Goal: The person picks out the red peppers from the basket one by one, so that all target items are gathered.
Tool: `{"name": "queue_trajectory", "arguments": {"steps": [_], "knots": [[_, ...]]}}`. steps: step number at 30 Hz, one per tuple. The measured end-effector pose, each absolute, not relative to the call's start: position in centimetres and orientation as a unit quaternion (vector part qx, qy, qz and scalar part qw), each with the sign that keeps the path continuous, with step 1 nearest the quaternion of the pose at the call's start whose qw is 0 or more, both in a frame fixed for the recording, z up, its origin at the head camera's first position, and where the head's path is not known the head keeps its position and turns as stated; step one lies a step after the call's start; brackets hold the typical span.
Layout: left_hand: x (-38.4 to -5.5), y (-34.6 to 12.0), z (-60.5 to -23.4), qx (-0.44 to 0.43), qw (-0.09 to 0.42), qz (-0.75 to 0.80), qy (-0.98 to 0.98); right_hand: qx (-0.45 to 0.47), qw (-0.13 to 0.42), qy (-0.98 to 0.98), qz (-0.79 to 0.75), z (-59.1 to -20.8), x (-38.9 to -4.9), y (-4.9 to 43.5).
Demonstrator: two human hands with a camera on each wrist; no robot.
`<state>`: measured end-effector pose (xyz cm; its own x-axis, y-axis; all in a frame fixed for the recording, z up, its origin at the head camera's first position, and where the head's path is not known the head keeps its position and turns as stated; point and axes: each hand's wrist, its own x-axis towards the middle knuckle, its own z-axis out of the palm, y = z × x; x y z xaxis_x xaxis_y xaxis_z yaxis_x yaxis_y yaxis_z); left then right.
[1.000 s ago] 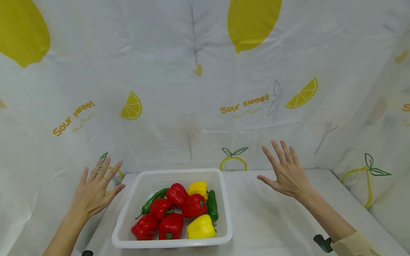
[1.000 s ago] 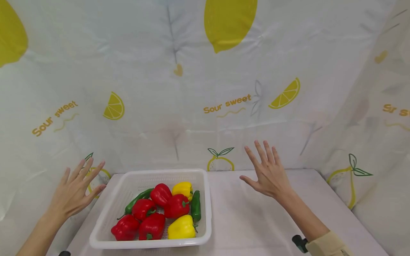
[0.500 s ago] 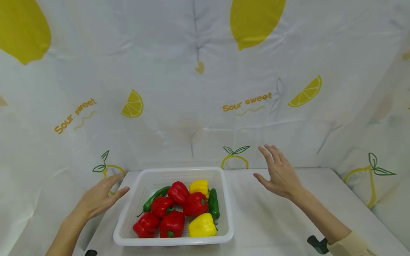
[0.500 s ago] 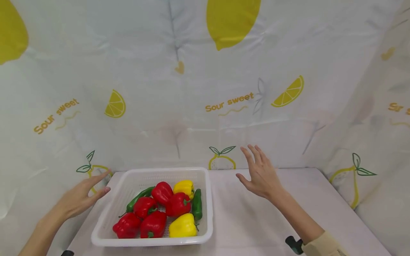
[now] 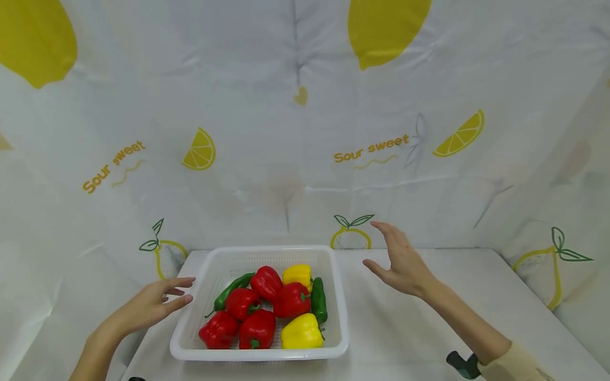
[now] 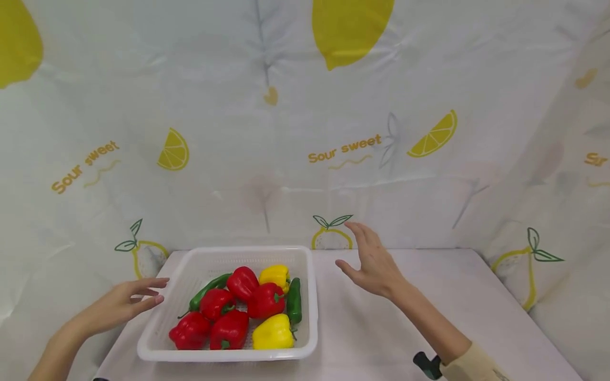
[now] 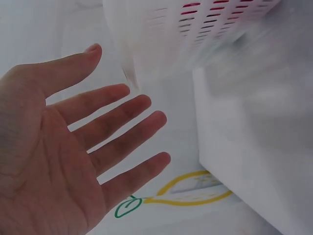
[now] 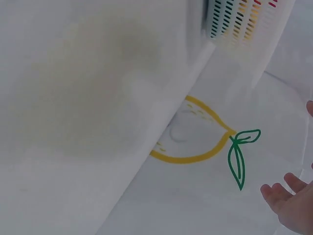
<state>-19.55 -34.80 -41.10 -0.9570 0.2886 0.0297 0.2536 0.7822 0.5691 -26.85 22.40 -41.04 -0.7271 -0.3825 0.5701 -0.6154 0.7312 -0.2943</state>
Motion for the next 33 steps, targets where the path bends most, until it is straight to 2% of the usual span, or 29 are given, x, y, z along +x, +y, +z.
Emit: {"name": "queue_trajectory", "arguments": {"steps": [15,26,33], "knots": [[-17.7,-34.3,-42.2,0.130,0.070,0.354,0.924,0.323,0.190,-0.869,0.324,-41.0,-26.4,18.2],[-17.1,-34.6,-42.7,0.117,0.114,0.394,0.904,0.332,0.088,-0.849,0.400,-40.9,-26.0,13.9],[-16.8,-34.8,-43.2,0.143,0.109,0.399,0.899,0.358,0.037,-0.835,0.417,-40.0,-25.9,11.7]]}}
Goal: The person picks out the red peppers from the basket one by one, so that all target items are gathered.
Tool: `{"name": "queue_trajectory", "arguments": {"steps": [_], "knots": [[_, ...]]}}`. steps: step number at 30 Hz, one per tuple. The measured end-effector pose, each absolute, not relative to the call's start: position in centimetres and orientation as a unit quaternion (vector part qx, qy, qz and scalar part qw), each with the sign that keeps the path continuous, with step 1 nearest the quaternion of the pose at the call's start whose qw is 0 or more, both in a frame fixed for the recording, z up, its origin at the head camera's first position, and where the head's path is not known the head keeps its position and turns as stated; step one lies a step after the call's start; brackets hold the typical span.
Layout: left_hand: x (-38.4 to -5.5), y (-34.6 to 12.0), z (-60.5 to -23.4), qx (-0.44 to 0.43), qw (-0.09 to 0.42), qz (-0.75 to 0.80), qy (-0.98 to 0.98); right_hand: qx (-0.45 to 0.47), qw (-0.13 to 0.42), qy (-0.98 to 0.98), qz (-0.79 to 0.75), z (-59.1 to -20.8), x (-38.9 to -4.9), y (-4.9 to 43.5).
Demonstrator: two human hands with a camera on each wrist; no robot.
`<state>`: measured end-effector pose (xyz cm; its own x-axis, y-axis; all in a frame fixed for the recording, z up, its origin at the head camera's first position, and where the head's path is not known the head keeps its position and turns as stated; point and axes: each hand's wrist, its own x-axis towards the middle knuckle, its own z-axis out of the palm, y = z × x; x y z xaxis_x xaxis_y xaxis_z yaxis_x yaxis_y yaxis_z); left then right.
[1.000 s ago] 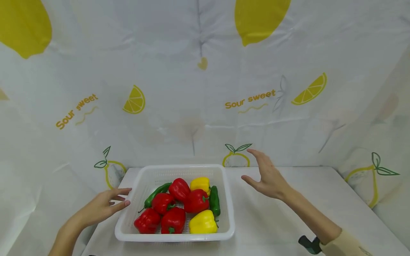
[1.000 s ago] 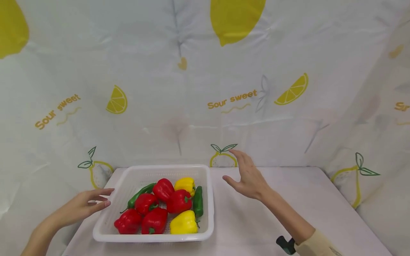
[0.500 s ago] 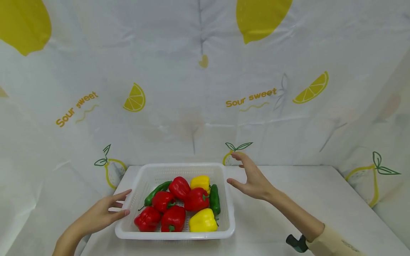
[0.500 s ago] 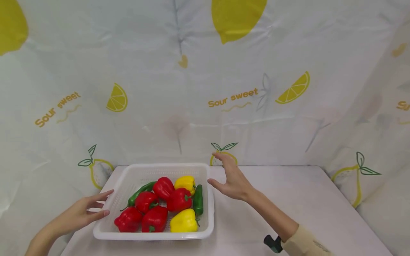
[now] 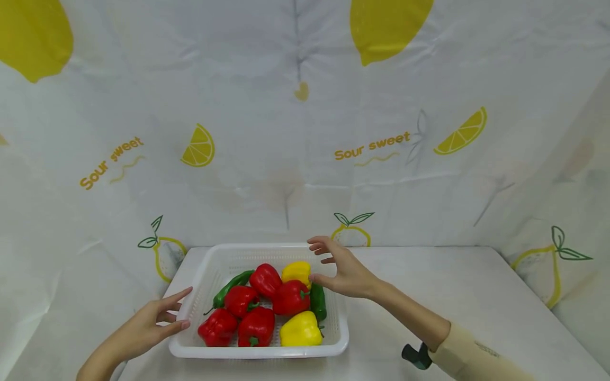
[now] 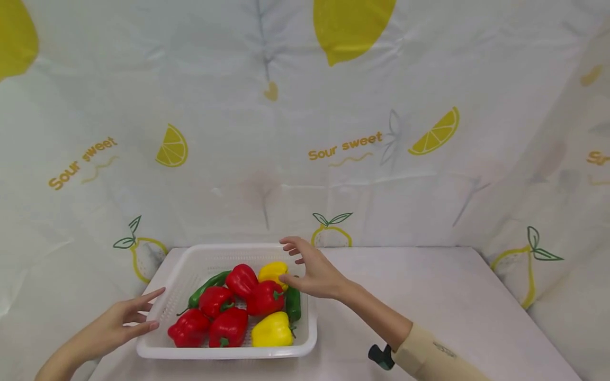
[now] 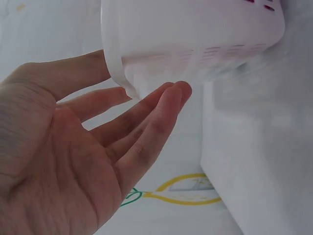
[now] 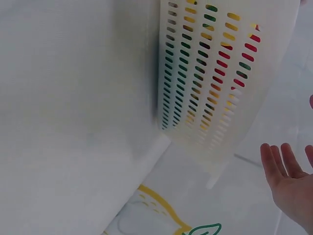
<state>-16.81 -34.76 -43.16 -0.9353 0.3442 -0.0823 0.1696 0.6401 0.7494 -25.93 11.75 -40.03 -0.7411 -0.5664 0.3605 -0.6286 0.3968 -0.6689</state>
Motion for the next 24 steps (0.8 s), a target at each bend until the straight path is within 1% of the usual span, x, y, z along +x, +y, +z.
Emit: {"name": "queue_trajectory", "arguments": {"steps": [3,7,12,17,24], "knots": [[-16.8,-34.8,-43.4,0.160,0.106,0.398,0.897,0.371,0.020,-0.828,0.420,-39.4,-26.3,11.2],[-16.7,-34.9,-43.5,0.154,0.113,0.401,0.896,0.387,-0.008,-0.819,0.423,-38.6,-27.1,10.4],[-16.5,-35.0,-43.6,0.153,0.116,0.414,0.890,0.405,-0.064,-0.813,0.414,-38.1,-28.3,9.4],[-16.2,-34.7,-43.5,0.134,0.111,0.421,0.890,0.410,-0.144,-0.801,0.412,-37.9,-29.4,8.4],[-16.1,-33.8,-43.1,0.072,0.116,0.426,0.895,0.416,-0.287,-0.778,0.375,-38.2,-30.7,7.1]]}}
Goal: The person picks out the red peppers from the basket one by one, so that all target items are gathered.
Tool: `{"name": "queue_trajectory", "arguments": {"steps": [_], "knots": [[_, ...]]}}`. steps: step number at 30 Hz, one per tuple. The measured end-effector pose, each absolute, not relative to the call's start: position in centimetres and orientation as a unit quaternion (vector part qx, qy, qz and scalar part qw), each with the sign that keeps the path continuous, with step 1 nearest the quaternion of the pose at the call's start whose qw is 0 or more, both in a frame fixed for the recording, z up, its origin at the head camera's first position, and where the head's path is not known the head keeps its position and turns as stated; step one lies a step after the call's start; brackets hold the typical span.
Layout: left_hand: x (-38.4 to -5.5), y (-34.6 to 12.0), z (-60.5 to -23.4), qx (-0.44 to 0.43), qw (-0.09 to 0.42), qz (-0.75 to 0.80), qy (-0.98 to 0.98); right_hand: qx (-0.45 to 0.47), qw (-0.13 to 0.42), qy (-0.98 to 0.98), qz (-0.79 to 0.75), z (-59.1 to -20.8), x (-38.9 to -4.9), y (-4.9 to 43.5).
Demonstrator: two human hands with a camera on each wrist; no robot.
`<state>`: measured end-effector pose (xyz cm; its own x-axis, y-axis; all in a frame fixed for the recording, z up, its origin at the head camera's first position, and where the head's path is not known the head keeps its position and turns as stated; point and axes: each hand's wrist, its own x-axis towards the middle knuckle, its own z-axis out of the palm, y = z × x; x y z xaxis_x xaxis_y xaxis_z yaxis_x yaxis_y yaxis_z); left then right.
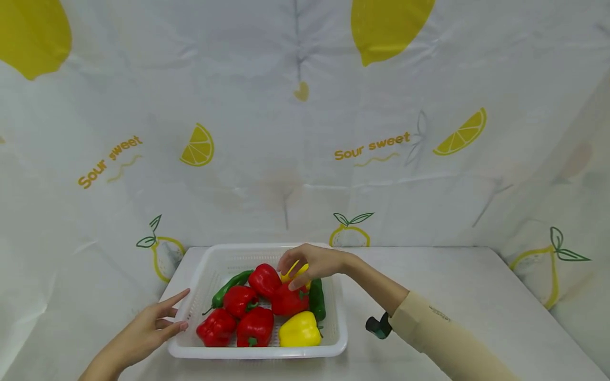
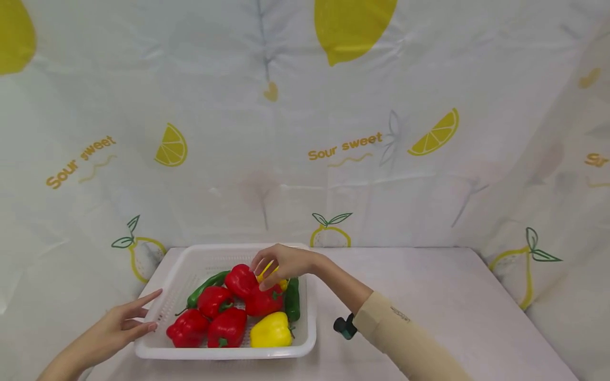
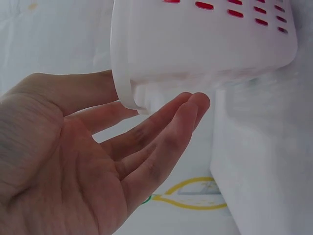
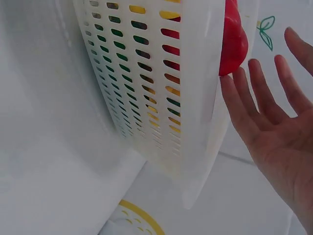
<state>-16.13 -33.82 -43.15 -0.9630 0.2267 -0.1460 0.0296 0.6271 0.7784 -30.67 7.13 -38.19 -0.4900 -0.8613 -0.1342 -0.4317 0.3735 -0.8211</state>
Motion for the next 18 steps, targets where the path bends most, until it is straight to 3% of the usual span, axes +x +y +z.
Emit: {"name": "queue_trajectory", "arguments": {"steps": [7,18], "knots": [[-16.0,-33.4,-43.2,0.055,0.116,0.430,0.894,-0.407,0.345,0.778,-0.331,-39.1,-31.3,6.7],[-15.8,-32.8,-43.3,0.035,0.106,0.424,0.899,-0.398,0.373,0.786,-0.291,-39.7,-31.4,6.3]]}}
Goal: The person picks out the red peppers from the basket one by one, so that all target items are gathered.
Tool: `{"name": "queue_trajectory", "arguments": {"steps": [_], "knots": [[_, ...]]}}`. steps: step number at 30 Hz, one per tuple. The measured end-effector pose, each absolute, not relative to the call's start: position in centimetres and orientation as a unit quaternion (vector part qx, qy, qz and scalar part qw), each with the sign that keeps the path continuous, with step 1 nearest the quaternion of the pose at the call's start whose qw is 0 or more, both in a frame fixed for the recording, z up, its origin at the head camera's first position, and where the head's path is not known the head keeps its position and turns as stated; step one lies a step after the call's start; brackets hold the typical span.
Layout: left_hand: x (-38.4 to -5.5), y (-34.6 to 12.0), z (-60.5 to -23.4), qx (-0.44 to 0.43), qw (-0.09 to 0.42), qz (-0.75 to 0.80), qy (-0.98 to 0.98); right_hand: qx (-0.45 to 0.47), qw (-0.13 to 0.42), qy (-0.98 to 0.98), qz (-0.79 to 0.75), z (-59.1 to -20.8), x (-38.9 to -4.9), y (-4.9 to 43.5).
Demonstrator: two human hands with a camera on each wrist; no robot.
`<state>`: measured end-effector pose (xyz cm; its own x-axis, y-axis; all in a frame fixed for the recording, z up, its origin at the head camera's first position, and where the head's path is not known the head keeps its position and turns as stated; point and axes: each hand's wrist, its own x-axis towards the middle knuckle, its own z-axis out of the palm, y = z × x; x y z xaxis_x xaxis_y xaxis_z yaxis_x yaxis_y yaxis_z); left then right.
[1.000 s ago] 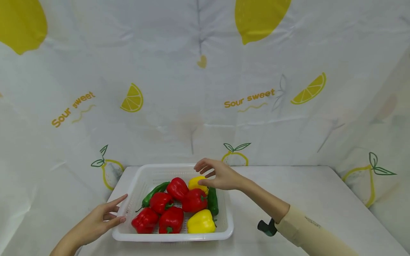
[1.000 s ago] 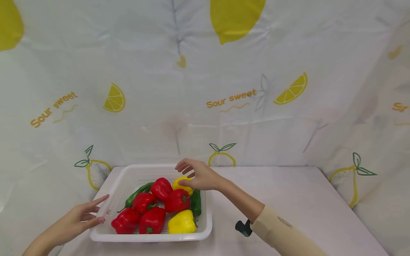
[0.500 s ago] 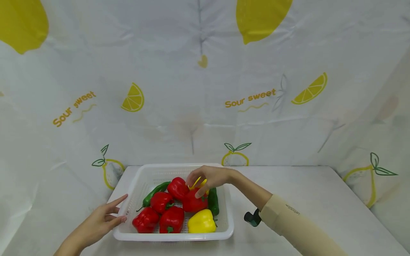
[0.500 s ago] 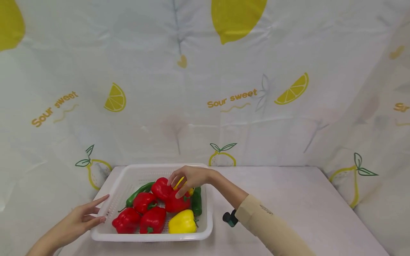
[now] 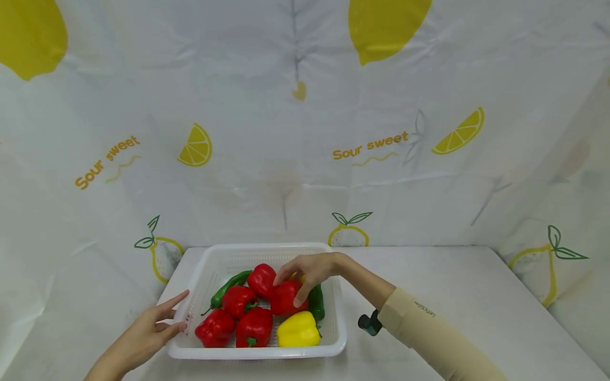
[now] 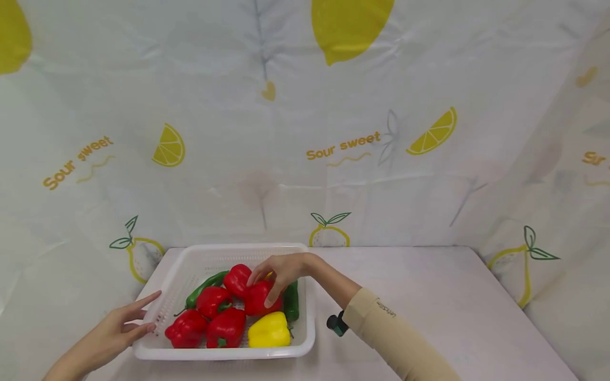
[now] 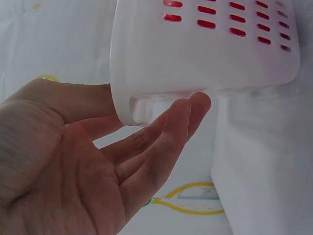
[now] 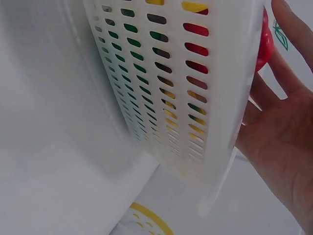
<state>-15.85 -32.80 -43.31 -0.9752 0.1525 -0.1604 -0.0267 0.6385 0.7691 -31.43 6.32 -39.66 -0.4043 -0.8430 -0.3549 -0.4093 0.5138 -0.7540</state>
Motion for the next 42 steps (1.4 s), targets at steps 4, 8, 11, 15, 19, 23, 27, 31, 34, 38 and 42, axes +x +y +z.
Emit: {"name": "queue_trajectory", "arguments": {"steps": [4,8,11,15,19,23,27,31,34,38,42], "knots": [[-15.7,-32.8,-43.3,0.037,0.100,0.422,0.900,-0.393,0.379,0.790,-0.279,-39.8,-31.4,6.2],[-15.5,-32.8,-43.3,0.050,0.098,0.425,0.899,-0.396,0.379,0.789,-0.280,-39.9,-31.4,6.1],[-15.4,-33.0,-43.3,0.058,0.097,0.428,0.897,-0.407,0.377,0.781,-0.287,-39.9,-31.4,6.0],[-15.4,-33.0,-43.4,0.063,0.086,0.428,0.897,-0.419,0.370,0.773,-0.301,-39.7,-31.3,6.0],[-15.3,-32.9,-43.4,0.060,0.081,0.429,0.898,-0.421,0.349,0.775,-0.316,-39.6,-31.1,6.0],[-15.3,-33.0,-43.4,0.062,0.084,0.433,0.895,-0.422,0.329,0.778,-0.329,-39.6,-30.9,6.0],[-15.3,-33.1,-43.4,0.060,0.085,0.437,0.894,-0.427,0.327,0.773,-0.335,-39.3,-30.8,6.3],[-15.1,-33.1,-43.4,0.049,0.089,0.438,0.893,-0.425,0.324,0.769,-0.351,-39.0,-30.8,6.9],[-15.1,-33.1,-43.5,0.049,0.087,0.438,0.894,-0.416,0.327,0.765,-0.369,-38.7,-30.7,7.7],[-15.2,-33.1,-43.7,0.059,0.084,0.439,0.893,-0.399,0.333,0.761,-0.389,-38.1,-30.8,8.9],[-15.3,-33.0,-43.7,0.052,0.087,0.439,0.893,-0.398,0.323,0.762,-0.397,-37.5,-31.1,10.1]]}}
